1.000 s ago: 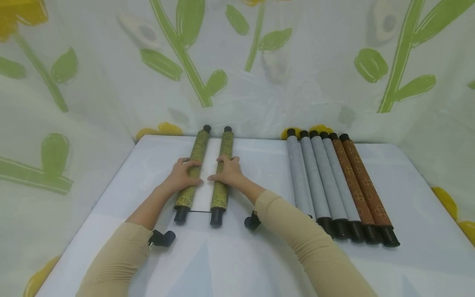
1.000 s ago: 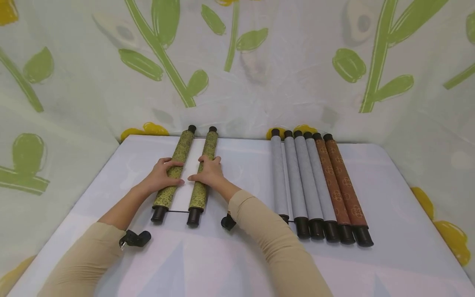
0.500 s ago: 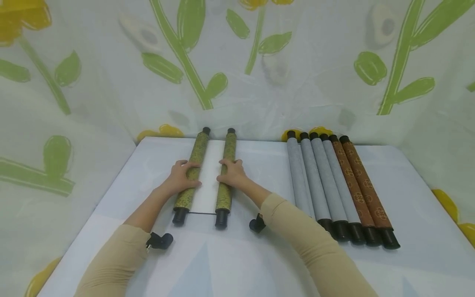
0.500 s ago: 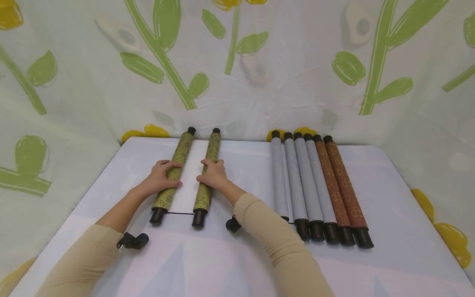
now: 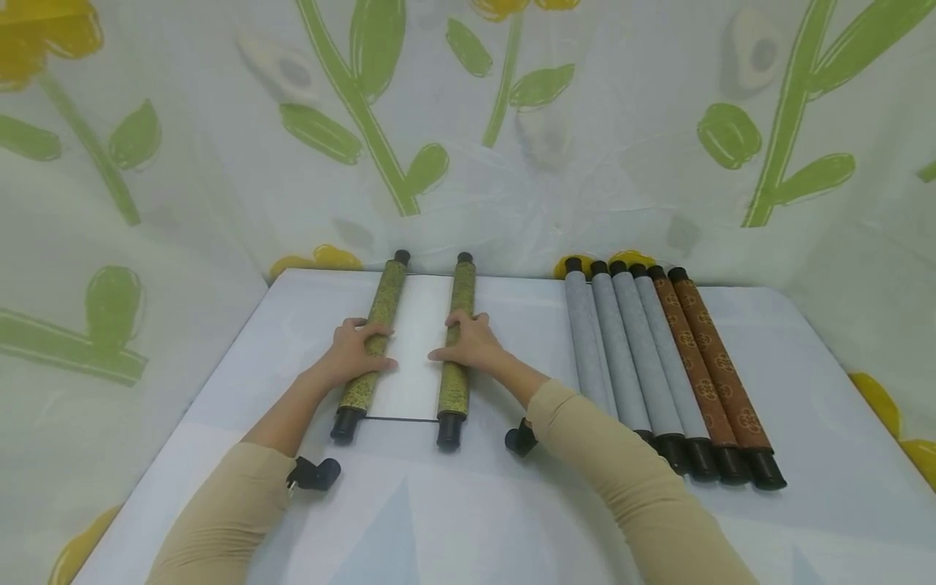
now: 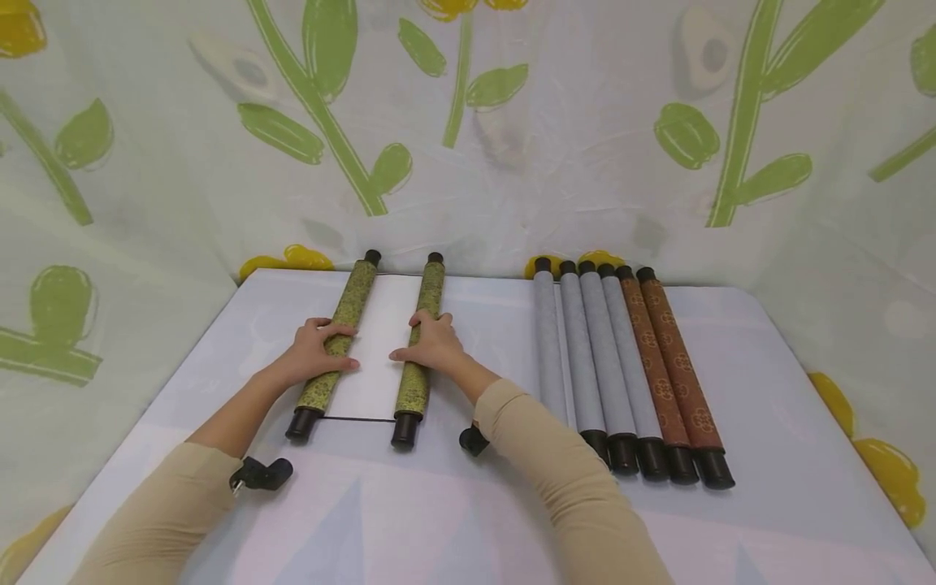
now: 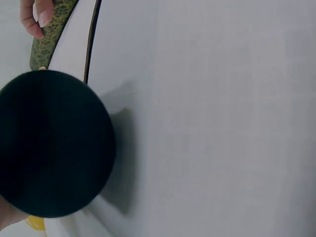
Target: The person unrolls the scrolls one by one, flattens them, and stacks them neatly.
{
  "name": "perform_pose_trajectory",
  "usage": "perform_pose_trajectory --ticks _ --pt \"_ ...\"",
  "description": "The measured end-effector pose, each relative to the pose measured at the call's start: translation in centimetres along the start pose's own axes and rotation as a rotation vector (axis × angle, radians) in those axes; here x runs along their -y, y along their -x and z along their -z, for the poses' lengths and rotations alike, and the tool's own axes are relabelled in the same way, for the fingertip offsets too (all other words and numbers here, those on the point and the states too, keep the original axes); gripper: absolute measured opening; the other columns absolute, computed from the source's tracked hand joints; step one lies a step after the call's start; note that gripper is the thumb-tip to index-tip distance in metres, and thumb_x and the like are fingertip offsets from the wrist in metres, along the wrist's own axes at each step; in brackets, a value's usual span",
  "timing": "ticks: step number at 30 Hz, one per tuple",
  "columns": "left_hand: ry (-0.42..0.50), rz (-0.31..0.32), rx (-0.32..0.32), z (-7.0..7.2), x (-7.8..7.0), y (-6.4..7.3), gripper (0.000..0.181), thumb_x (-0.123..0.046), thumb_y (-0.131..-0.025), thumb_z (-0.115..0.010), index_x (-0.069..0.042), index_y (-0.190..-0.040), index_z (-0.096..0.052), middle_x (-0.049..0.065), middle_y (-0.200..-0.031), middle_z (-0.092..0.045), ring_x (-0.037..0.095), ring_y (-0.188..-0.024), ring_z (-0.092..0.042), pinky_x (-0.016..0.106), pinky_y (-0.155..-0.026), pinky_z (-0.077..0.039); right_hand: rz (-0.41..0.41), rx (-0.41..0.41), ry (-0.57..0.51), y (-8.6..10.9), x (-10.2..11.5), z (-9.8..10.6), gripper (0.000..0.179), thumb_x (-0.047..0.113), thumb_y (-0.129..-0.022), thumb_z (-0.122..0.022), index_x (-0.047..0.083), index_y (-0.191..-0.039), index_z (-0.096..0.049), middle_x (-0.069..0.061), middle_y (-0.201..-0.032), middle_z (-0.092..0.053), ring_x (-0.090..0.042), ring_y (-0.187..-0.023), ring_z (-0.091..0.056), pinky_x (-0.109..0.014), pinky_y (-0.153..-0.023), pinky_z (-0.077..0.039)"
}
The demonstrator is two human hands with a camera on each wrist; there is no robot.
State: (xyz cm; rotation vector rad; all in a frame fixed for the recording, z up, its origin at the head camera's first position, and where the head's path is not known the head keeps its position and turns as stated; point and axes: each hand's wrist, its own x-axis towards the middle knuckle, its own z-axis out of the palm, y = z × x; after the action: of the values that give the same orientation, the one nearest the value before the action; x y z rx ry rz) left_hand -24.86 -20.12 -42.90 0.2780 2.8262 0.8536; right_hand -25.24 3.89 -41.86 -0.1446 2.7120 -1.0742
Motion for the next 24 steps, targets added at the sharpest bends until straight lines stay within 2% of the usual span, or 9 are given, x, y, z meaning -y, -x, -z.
perform_pose_trajectory --ticks 4,9,16,20,24 --pt "-0.005 0.018 -0.018 0.1 -0.1 0.0 0.071 -0.045 -0.071 -0.08 -0.016 -0.13 -0.054 0.032 -0.143 -0.019 0.05 -0.128 -0.022 0.068 -0.093 -0.034 -0.015 -0.006 0.009 0.1 -0.3 0.3 0.067 0.044 -0.07 -0.081 0.016 -0.12 -0.048 -0.021 -0.123 -0.038 -0.027 -0.093 -0.051 -0.036 -0.075 -0.046" --pt "0.006 0.024 -0.02 0.0 0.0 0.1 0.073 -0.045 -0.069 -0.081 -0.015 -0.13 -0.053 0.032 -0.141 -0.021 0.05 -0.126 -0.025 0.067 -0.092 -0.036 -0.026 -0.022 0.003 0.2 -0.7 0.4 0.069 0.043 -0.07 -0.082 0.016 -0.121 -0.045 -0.021 -0.123 -0.039 -0.027 -0.092 -0.05 -0.037 -0.076 -0.046" --pt "0.035 0.046 -0.01 0.2 0.3 0.2 0.067 -0.031 -0.074 -0.077 -0.014 -0.132 -0.049 0.03 -0.142 -0.014 0.048 -0.126 -0.021 0.065 -0.093 -0.035 0.003 0.033 -0.067 0.5 -1.0 0.8 0.063 0.031 -0.08 -0.076 0.015 -0.133 -0.045 -0.026 -0.133 -0.031 -0.036 -0.112 -0.048 -0.045 -0.091 -0.045" --pt "0.052 0.018 0.01 0.4 0.5 0.2 0.063 -0.025 -0.077 -0.073 -0.013 -0.133 -0.048 0.032 -0.142 -0.012 0.049 -0.126 -0.018 0.067 -0.094 -0.032 0.016 0.062 -0.05 0.6 -1.3 1.2 0.058 0.028 -0.084 -0.069 0.018 -0.137 -0.048 -0.028 -0.138 -0.027 -0.038 -0.119 -0.043 -0.048 -0.093 -0.044" --pt "0.129 0.025 0.032 0.8 1.0 0.3 0.062 -0.021 -0.078 -0.07 -0.014 -0.135 -0.046 0.032 -0.139 -0.017 0.048 -0.122 -0.028 0.065 -0.094 -0.034 0.022 0.066 -0.014 0.7 -1.4 1.4 0.053 0.025 -0.086 -0.063 0.018 -0.137 -0.05 -0.029 -0.141 -0.025 -0.039 -0.121 -0.042 -0.049 -0.093 -0.044"
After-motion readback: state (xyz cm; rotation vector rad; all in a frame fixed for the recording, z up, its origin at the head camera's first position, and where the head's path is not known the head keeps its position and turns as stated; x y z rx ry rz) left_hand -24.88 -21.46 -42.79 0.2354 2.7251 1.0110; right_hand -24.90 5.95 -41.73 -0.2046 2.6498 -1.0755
